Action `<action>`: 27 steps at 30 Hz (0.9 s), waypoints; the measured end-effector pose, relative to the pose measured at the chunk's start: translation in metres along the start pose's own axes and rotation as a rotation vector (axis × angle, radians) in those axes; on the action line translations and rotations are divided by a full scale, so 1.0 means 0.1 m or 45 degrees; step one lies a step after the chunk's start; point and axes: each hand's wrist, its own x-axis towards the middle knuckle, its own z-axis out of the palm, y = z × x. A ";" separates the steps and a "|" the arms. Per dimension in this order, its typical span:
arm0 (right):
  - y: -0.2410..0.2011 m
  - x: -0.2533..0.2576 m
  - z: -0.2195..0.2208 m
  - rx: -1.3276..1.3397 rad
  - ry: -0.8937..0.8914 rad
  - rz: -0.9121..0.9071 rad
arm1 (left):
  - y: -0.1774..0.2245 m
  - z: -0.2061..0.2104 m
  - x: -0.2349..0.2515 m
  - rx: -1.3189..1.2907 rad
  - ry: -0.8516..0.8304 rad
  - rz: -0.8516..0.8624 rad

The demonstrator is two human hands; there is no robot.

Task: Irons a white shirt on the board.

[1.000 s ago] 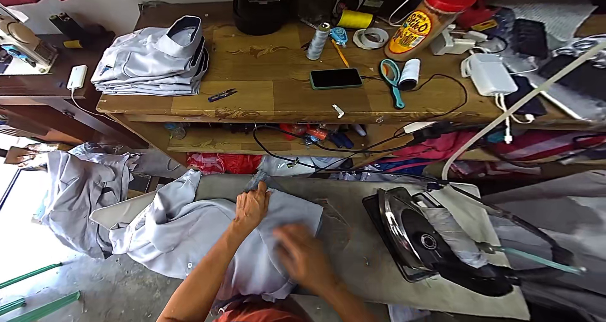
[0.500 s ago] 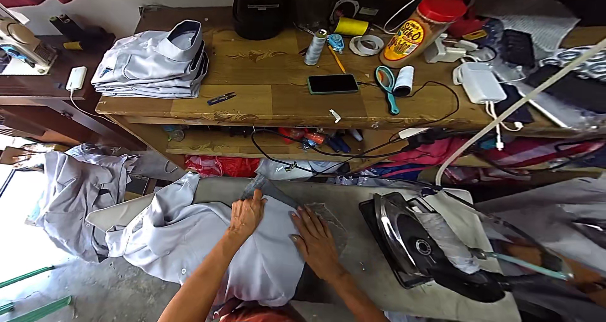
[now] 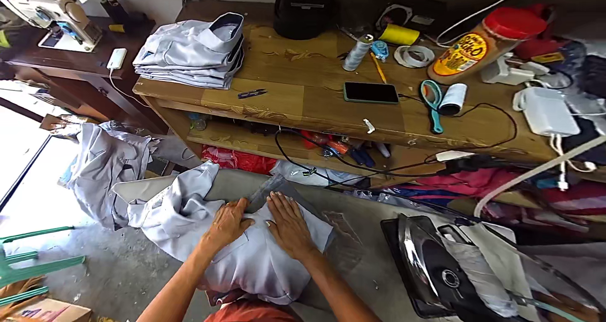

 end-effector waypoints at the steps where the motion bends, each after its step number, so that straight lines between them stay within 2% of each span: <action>1: -0.01 0.00 0.00 -0.038 -0.013 0.010 | 0.03 0.00 -0.11 0.070 -0.012 -0.096; 4: -0.07 0.01 -0.01 -0.066 -0.060 0.061 | 0.10 0.12 -0.25 0.091 -0.054 -0.406; 6: -0.07 0.03 -0.02 -0.083 -0.075 0.072 | 0.21 0.19 -0.20 0.144 -0.011 -0.482; 8: -0.05 0.01 -0.01 -0.097 -0.052 0.060 | 0.23 0.33 -0.17 0.262 0.262 -0.278; 10: -0.06 0.02 0.01 -0.093 -0.018 0.050 | 0.17 0.45 -0.15 0.375 0.545 0.157; 12: -0.07 0.01 0.01 -0.085 -0.034 0.059 | 0.13 0.53 -0.12 0.392 0.492 0.533; 14: -0.07 0.01 -0.01 -0.086 -0.063 0.076 | 0.09 0.58 -0.08 0.333 0.349 0.656; 16: -0.07 0.01 -0.02 -0.072 -0.070 0.084 | 0.16 0.53 -0.05 0.293 0.309 0.569; 20: -0.01 -0.01 -0.03 0.134 0.066 0.071 | 0.49 0.43 0.01 0.293 0.191 0.266; 24: 0.03 0.00 -0.06 0.371 0.165 0.048 | 0.68 0.23 0.17 0.308 -0.136 -0.021; 27: 0.07 -0.07 -0.08 0.302 0.168 0.023 | 0.80 0.10 0.24 0.300 -0.304 -0.120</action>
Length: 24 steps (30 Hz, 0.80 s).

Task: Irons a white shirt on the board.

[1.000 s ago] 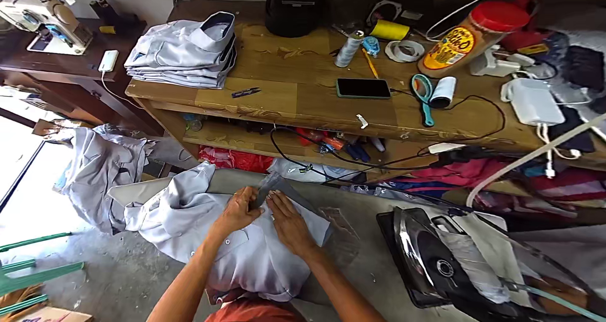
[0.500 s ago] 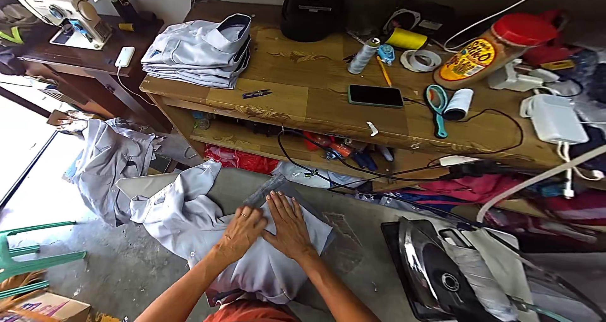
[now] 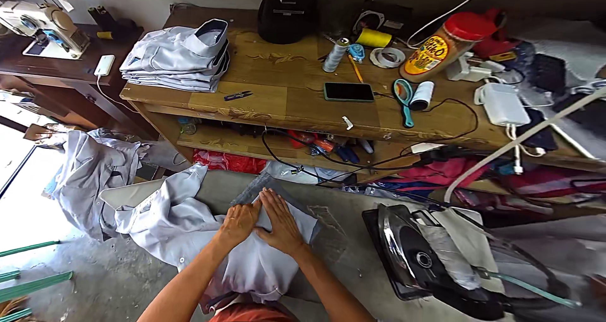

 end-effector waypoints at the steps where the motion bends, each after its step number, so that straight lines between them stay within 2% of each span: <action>1: 0.03 -0.08 -0.03 -0.111 0.002 0.026 | 0.02 -0.03 0.01 0.010 -0.025 -0.011; 5: 0.39 -0.85 -0.28 -0.368 0.093 0.288 | 0.07 -0.04 0.06 0.038 -0.061 -0.069; 8: 0.57 -1.41 -0.71 -0.455 -0.006 0.319 | 0.10 -0.04 0.07 0.059 -0.061 -0.097; 11: 0.67 -1.37 -1.64 -0.664 0.047 0.323 | 0.12 -0.04 0.08 0.068 -0.071 -0.110; 13: 0.85 -1.19 -2.41 -0.828 0.015 0.526 | 0.12 -0.04 0.07 0.075 -0.075 -0.112; 15: 1.10 -1.14 -2.90 -0.747 -0.150 0.819 | 0.14 -0.05 0.07 0.082 -0.067 -0.114; 17: 1.29 -1.12 -3.03 -0.414 -0.373 1.098 | 0.14 -0.06 0.06 0.077 -0.060 -0.112; 19: 1.33 -1.16 -2.92 -0.140 -0.342 1.175 | 0.14 -0.05 0.05 0.068 -0.057 -0.109; 21: 1.18 -1.12 -2.79 -0.040 -0.285 1.170 | 0.13 -0.03 0.05 0.055 -0.055 -0.109; 24: 0.69 -0.74 -2.58 -0.132 -0.363 0.943 | 0.13 -0.04 0.07 0.049 -0.048 -0.113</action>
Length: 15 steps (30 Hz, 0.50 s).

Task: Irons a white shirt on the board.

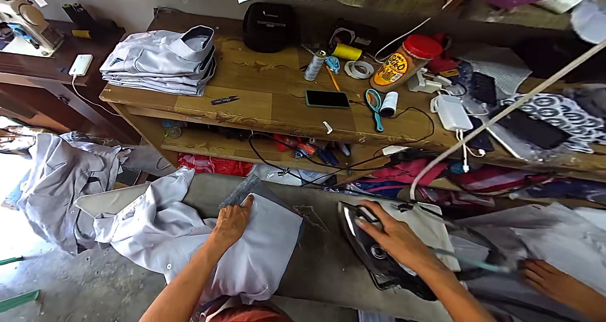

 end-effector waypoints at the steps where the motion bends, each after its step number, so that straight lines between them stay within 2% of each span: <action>1: -0.22 0.01 0.04 -0.028 -0.003 -0.105 | 0.00 0.01 -0.01 0.004 0.001 0.000; 4: -0.93 0.24 0.17 0.004 -0.081 -0.353 | -0.01 0.01 -0.01 0.003 0.012 -0.002; 8: -1.58 0.63 0.58 0.071 -0.247 -0.415 | -0.07 -0.01 -0.01 -0.058 0.005 0.008; 10: -1.60 0.67 0.64 0.061 -0.288 -0.411 | -0.16 -0.05 0.01 -0.112 0.003 0.037; 12: -1.43 0.56 0.62 0.027 -0.336 -0.410 | -0.21 -0.03 0.01 -0.132 -0.008 0.065; 15: -1.17 0.34 0.61 -0.038 -0.275 -0.433 | -0.23 -0.04 0.05 -0.150 -0.002 0.097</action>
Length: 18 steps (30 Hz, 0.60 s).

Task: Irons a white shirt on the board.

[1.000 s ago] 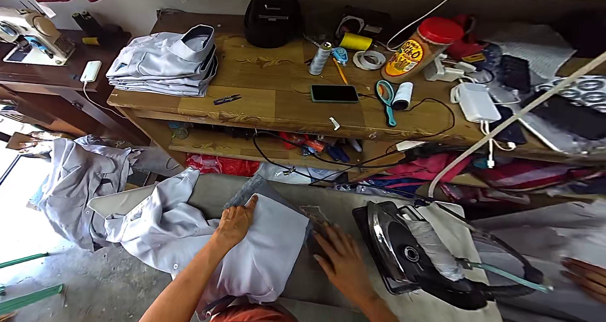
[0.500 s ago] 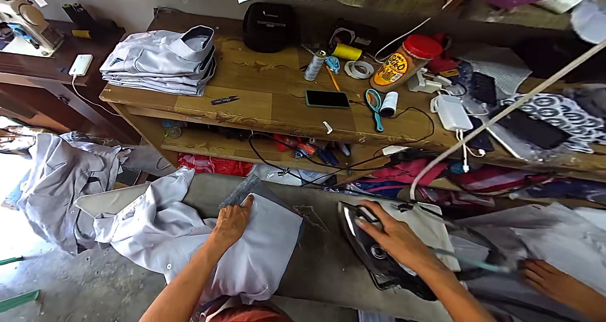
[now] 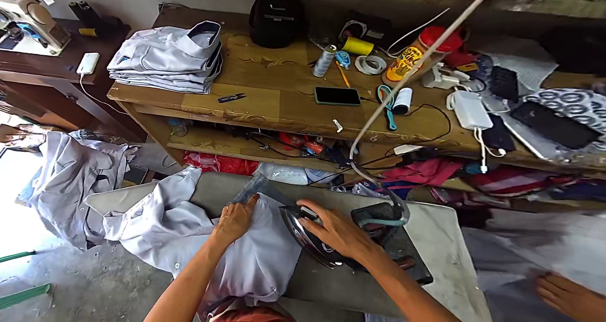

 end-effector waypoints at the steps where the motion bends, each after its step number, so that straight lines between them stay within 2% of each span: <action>1: 0.00 -0.03 0.02 -0.011 0.009 -0.002 | -0.01 0.00 0.00 -0.003 -0.002 0.006; 5: -0.29 0.24 0.02 -0.023 -0.053 -0.043 | -0.15 -0.03 0.04 -0.108 -0.022 0.074; 8: -0.66 0.63 0.02 -0.065 -0.111 -0.133 | -0.45 -0.01 0.02 -0.459 0.023 0.193; 10: -0.91 0.85 0.04 -0.150 -0.152 -0.156 | -0.60 0.01 -0.08 -0.658 0.089 0.180; 14: -1.16 1.12 0.07 -0.272 -0.167 -0.105 | -0.71 0.13 -0.25 -0.620 0.471 0.078; 17: -1.06 1.11 0.04 -0.223 -0.128 -0.007 | -0.64 0.18 -0.22 -0.396 0.823 0.200; 18: -1.00 1.06 0.02 -0.215 -0.121 0.028 | -0.60 0.17 -0.17 -0.318 0.880 0.261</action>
